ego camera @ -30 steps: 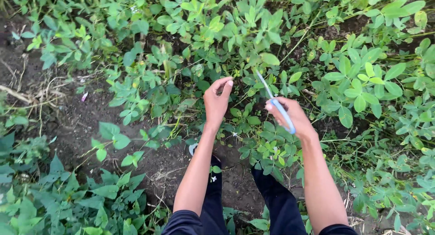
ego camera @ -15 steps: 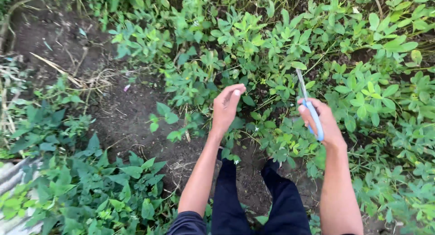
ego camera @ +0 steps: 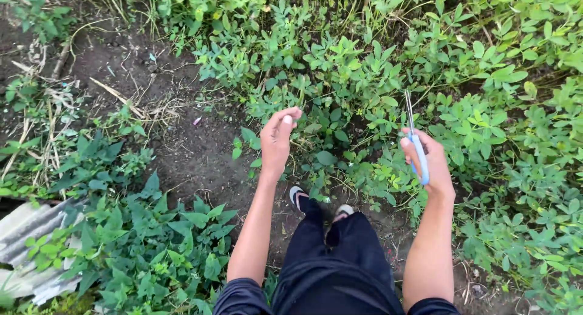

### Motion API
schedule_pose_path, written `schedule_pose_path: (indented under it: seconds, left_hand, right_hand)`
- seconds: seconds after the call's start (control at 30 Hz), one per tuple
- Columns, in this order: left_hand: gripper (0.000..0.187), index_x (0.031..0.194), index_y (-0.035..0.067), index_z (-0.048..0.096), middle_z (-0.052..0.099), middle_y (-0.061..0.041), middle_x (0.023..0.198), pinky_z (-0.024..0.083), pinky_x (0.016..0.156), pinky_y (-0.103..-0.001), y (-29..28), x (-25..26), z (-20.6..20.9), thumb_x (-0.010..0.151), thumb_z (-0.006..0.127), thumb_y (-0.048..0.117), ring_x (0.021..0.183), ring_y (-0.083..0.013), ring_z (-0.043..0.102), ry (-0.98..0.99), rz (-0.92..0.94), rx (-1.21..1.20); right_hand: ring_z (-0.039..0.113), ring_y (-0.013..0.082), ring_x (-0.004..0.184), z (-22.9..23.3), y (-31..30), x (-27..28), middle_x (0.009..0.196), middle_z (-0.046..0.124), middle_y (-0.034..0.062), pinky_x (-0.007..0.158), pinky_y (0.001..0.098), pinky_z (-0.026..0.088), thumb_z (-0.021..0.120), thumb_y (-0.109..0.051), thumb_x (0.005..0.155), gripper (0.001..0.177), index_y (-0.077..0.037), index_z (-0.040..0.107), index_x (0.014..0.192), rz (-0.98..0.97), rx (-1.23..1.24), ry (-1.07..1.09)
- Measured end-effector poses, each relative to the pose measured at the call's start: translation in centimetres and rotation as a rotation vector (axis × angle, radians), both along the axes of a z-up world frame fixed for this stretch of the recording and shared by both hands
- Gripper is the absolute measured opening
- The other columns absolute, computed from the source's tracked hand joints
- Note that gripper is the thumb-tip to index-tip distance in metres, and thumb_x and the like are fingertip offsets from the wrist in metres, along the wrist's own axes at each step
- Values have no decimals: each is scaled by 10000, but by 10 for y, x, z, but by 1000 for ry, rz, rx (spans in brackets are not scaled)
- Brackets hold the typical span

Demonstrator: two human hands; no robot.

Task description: The recorder uses a pair of scissors to prune and trim various plants in an outdoor garden area.

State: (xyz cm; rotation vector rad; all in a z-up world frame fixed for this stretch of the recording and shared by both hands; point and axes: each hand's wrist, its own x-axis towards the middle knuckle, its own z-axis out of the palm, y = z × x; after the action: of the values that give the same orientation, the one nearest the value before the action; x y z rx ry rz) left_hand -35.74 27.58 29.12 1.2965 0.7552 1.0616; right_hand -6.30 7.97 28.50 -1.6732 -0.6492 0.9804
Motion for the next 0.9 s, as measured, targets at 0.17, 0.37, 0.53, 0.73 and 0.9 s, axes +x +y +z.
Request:
schedule_pose_path:
  seconds: [0.17, 0.37, 0.53, 0.73, 0.9]
  left_hand:
    - [281, 1260, 7, 678, 732, -81, 1185, 547, 963, -305, -42, -16, 25, 1080, 535, 169, 1098, -153, 683, 3, 80, -31]
    - [293, 1248, 18, 684, 731, -74, 1186, 547, 961, -307, -85, -37, 45, 1092, 515, 199, 1111, -156, 690, -25, 249, -37]
    - [286, 1235, 8, 693, 722, -76, 1181, 538, 944, -305, -111, -61, 60, 1108, 527, 203, 1080, -147, 674, -8, 354, 10]
    - [287, 1232, 16, 690, 730, -64, 1156, 547, 951, -306, -109, -84, 76, 1088, 528, 204, 1090, -139, 682, -48, 430, 21]
    - [274, 1223, 7, 690, 728, -73, 1161, 542, 956, -312, -91, -118, 72, 1108, 524, 192, 1090, -143, 672, -63, 454, 40]
  right_hand:
    - [551, 60, 675, 17, -24, 0, 843, 614, -14, 603, 222, 460, 709, -220, 971, 365, -54, 680, 1295, -8, -63, -52]
    - [581, 60, 680, 32, -30, 5, 860, 636, -19, 607, 213, 475, 704, -236, 978, 364, -48, 678, 1289, 75, 25, -42]
    - [576, 58, 679, 40, -27, -6, 855, 628, -14, 592, 219, 468, 709, -249, 990, 360, -34, 680, 1278, 144, 73, -44]
    - [520, 53, 582, 49, -12, -21, 775, 599, -17, 517, 214, 425, 727, -246, 984, 292, -32, 703, 1181, 154, 80, -22]
    - [494, 38, 563, 55, 13, -51, 749, 579, -18, 496, 206, 410, 716, -252, 1002, 242, -40, 692, 1116, 131, 178, 73]
